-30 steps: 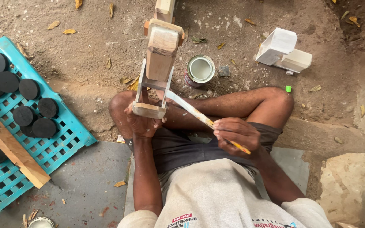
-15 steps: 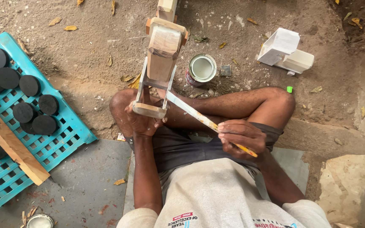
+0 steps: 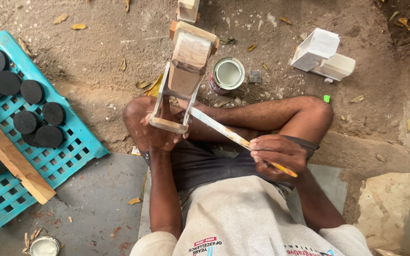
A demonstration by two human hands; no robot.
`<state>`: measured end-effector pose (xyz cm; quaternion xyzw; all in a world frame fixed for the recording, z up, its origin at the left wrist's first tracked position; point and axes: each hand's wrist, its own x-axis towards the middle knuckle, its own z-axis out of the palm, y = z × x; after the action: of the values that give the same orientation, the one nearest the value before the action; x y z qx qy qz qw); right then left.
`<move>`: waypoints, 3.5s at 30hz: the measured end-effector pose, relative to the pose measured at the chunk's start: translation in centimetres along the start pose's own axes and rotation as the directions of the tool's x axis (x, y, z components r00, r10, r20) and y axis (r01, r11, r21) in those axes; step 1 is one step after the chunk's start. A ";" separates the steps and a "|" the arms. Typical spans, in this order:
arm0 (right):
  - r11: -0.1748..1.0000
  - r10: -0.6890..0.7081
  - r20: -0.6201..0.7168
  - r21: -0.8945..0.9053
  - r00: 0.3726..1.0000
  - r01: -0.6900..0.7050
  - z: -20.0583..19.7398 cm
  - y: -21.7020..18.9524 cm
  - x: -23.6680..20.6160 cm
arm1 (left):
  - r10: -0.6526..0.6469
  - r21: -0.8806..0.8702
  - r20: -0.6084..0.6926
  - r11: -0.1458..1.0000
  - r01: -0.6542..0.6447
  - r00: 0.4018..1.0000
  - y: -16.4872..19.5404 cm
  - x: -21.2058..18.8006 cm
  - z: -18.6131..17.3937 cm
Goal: The person sits on the ground and paints small wooden parts white using a paintbrush. They dip the brush into a paint can and apply the paint to the surfaces of the wooden pieces, turning them over to cover different sides.
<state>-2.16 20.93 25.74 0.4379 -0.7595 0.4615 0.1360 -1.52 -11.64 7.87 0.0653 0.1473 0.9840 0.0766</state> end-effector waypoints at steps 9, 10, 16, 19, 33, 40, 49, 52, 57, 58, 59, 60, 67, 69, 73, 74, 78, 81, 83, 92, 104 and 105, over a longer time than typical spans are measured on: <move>0.984 0.116 -0.081 0.148 0.990 -0.103 0.1 0.9 -0.7 | -0.038 0.150 -0.084 0.987 0.050 0.996 0.2 0.2 0.9; 0.979 0.149 -0.098 0.154 0.984 -0.133 -0.1 0.8 -0.8 | -0.020 0.080 -0.090 0.996 0.028 0.996 0.2 0.1 1.0; 0.964 0.182 -0.055 0.205 0.982 -0.167 -0.3 0.7 -0.7 | -0.032 0.172 -0.088 0.984 0.046 0.996 0.1 0.0 0.9; 0.965 0.208 -0.111 0.183 0.972 -0.185 -0.2 0.6 -0.7 | -0.048 0.160 -0.100 0.985 0.064 0.994 0.2 -0.1 0.7; 0.974 0.148 -0.068 0.185 0.987 -0.133 -0.7 0.2 -0.9 | -0.039 0.220 -0.065 0.974 0.053 0.997 0.1 -0.5 -0.3; 0.951 0.115 -0.067 0.294 0.991 -0.091 0.1 1.6 -1.9 | -0.071 0.091 0.012 0.993 0.070 0.997 0.0 -0.6 -0.4; 0.939 0.306 -0.153 0.212 0.940 -0.271 -0.1 1.2 -2.4 | -0.077 0.107 -0.007 0.991 0.077 0.997 -0.1 -0.6 -0.3; 0.923 0.363 -0.169 0.199 0.916 -0.329 -0.1 1.0 -2.2 | -0.053 0.172 -0.057 0.983 0.062 0.997 -0.2 -0.6 -0.2; 0.897 0.382 -0.190 0.313 0.904 -0.313 -0.6 0.7 -3.0 | -0.074 0.214 -0.079 0.973 0.089 0.994 0.0 -0.5 0.0; 0.893 0.388 -0.193 0.319 0.901 -0.316 -0.7 0.7 -3.4 | -0.071 0.206 -0.080 0.975 0.086 0.994 0.0 -0.5 0.0; 0.879 0.408 -0.185 0.345 0.894 -0.329 -0.7 0.6 -3.9 | -0.066 0.198 -0.085 0.977 0.082 0.994 -0.1 -0.6 -0.1; 0.864 0.427 -0.177 0.371 0.887 -0.342 -0.5 0.6 -4.4 | -0.063 0.181 -0.080 0.980 0.076 0.995 -0.1 -0.7 -0.2; 0.440 0.697 -0.080 0.833 0.713 -0.336 1.9 1.9 -8.1 | -0.038 0.144 -0.103 0.988 0.053 0.994 0.3 -1.6 -1.1; 0.381 0.729 -0.057 0.862 0.682 -0.335 2.1 2.3 -8.8 | -0.039 0.143 -0.109 0.988 0.054 0.993 0.3 -1.8 -1.0; 0.364 0.703 -0.022 0.870 0.711 -0.333 2.0 2.4 -9.3 | -0.039 0.139 -0.115 0.989 0.055 0.993 0.3 -2.0 -0.9; 0.372 0.699 -0.021 0.864 0.715 -0.339 2.0 2.3 -9.3 | -0.039 0.139 -0.115 0.989 0.055 0.993 0.3 -2.0 -0.9; 0.381 0.692 0.012 0.843 0.722 -0.379 2.3 1.9 -9.1 | -0.035 0.136 -0.120 0.989 0.051 0.992 0.2 -2.0 -1.1; 0.393 0.671 0.038 0.829 0.741 -0.398 2.4 2.0 -9.1 | -0.028 0.129 -0.124 0.991 0.044 0.992 0.2 -2.2 -1.2; 0.393 0.651 0.034 0.840 0.758 -0.375 2.4 2.2 -9.1 | -0.030 0.128 -0.127 0.991 0.046 0.991 0.2 -2.3 -1.3; 0.500 0.618 -0.003 0.773 0.786 -0.391 2.2 2.1 -9.0 | -0.020 0.130 -0.137 0.991 0.038 0.990 0.2 -2.6 -1.5; 0.403 0.695 0.009 0.823 0.719 -0.400 1.7 1.7 -8.6 | -0.003 0.120 -0.152 0.993 0.022 0.988 0.4 -2.7 -1.6; 0.415 0.672 0.026 0.815 0.740 -0.405 1.7 1.7 -8.6 | -0.006 0.115 -0.150 0.993 0.023 0.989 0.4 -2.7 -1.6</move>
<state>1.78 24.48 18.61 0.1023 -0.5504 0.8214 -0.1096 0.82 -12.91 6.16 -0.0053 0.2105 0.9752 0.0686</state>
